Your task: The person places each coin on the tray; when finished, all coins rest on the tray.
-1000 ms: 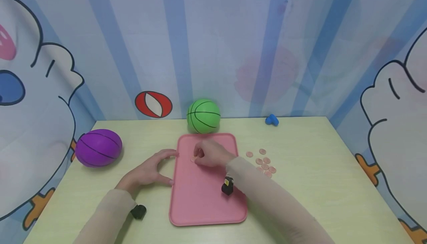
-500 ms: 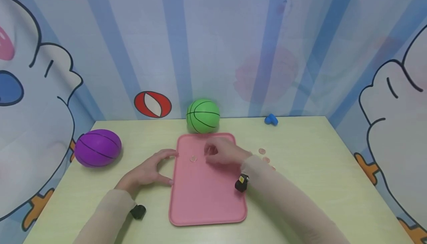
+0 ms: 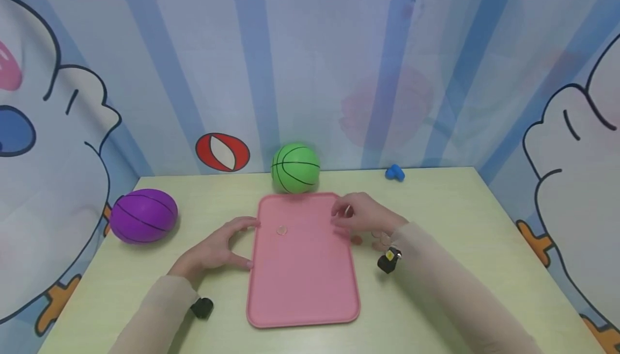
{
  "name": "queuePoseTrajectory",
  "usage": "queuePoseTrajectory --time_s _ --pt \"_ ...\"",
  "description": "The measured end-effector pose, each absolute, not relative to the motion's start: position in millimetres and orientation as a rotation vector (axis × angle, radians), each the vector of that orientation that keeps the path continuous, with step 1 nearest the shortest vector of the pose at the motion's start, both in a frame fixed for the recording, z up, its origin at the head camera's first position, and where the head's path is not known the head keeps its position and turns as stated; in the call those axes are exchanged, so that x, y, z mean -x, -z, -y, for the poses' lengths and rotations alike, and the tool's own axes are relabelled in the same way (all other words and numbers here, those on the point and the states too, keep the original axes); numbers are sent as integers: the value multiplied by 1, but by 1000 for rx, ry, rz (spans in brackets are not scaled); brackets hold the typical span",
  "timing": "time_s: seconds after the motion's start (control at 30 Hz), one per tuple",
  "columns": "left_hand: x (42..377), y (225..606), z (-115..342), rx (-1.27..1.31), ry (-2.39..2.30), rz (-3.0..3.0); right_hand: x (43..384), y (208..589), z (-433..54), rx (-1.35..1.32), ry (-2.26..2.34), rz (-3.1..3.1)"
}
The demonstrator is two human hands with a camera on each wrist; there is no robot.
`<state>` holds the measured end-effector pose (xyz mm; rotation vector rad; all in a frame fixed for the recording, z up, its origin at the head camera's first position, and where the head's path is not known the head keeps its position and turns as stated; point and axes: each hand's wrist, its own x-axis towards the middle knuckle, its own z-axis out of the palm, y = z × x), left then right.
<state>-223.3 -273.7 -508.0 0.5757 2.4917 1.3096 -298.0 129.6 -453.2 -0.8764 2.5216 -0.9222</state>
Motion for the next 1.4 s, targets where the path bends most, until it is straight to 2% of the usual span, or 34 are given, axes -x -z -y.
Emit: queuePoseTrajectory --time_s 0.37,0.67,1.03,1.4 --pt "222 508 274 -577 -1304 -2502 300 456 -192 716 932 -2549" --pt "222 508 273 -547 -1308 -2496 305 463 -225 719 911 -2592" --pt "221 506 272 -508 -1307 -2486 311 477 -235 722 866 -2666" --pt "221 506 272 -477 -1294 -2484 311 471 -231 713 807 -2659"
